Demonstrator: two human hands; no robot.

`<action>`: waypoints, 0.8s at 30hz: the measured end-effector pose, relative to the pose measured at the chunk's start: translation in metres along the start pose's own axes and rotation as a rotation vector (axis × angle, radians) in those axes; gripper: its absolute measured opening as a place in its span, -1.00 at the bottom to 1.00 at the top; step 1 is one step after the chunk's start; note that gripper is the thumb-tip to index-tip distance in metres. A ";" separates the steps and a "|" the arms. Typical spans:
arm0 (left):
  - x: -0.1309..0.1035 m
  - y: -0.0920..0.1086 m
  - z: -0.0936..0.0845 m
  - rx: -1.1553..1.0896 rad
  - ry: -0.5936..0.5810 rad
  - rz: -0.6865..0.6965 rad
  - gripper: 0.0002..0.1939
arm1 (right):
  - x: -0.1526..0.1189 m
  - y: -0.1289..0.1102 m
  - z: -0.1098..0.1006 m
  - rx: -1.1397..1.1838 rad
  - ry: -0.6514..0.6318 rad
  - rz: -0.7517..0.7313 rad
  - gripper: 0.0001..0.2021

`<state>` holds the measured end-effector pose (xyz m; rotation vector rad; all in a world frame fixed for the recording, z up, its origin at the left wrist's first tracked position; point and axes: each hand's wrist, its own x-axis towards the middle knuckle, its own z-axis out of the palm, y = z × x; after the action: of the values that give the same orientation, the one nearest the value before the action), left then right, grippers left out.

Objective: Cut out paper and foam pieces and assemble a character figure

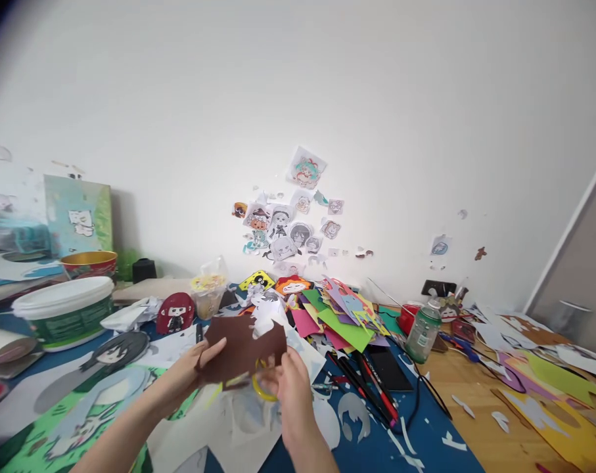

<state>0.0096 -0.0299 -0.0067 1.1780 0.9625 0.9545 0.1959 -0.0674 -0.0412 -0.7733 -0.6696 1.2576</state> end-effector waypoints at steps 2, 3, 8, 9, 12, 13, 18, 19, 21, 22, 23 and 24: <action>-0.005 0.005 -0.007 -0.030 -0.053 0.005 -0.47 | -0.014 0.015 -0.002 -0.088 0.029 0.022 -0.47; -0.007 0.008 -0.010 -0.014 -0.076 0.008 -0.47 | -0.021 0.020 -0.004 -0.147 0.031 0.018 -0.45; -0.012 0.021 -0.022 0.166 -0.106 -0.035 -0.59 | -0.055 0.021 -0.013 -0.475 0.021 -0.040 -0.43; -0.012 0.022 -0.024 0.195 -0.101 -0.039 -0.62 | -0.061 0.017 -0.015 -0.533 0.019 -0.042 -0.44; -0.013 0.021 -0.033 0.245 -0.046 -0.026 -0.62 | -0.072 -0.002 -0.027 -0.689 0.028 -0.057 -0.50; -0.012 0.019 -0.037 0.235 -0.024 -0.015 -0.59 | -0.074 -0.009 -0.034 -0.727 0.069 -0.109 -0.51; -0.007 0.010 -0.061 0.014 0.093 0.068 -0.50 | -0.077 -0.030 -0.085 -0.863 0.285 -0.216 -0.55; -0.006 0.009 -0.064 -0.051 0.123 0.092 -0.50 | -0.077 -0.030 -0.093 -0.878 0.305 -0.205 -0.56; -0.002 0.009 -0.066 -0.171 0.177 0.134 -0.49 | -0.076 -0.029 -0.099 -0.907 0.305 -0.186 -0.59; 0.000 0.009 -0.066 -0.218 0.205 0.152 -0.49 | -0.075 -0.028 -0.097 -0.927 0.291 -0.188 -0.61; 0.002 0.009 -0.066 -0.251 0.233 0.163 -0.48 | -0.074 -0.027 -0.092 -0.955 0.268 -0.198 -0.63; 0.004 0.010 -0.065 -0.271 0.263 0.172 -0.48 | -0.073 -0.026 -0.084 -0.996 0.227 -0.209 -0.66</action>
<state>-0.0515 -0.0064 -0.0055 0.9310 0.9127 1.3588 0.2647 -0.1540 -0.0707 -1.5787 -1.1661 0.5721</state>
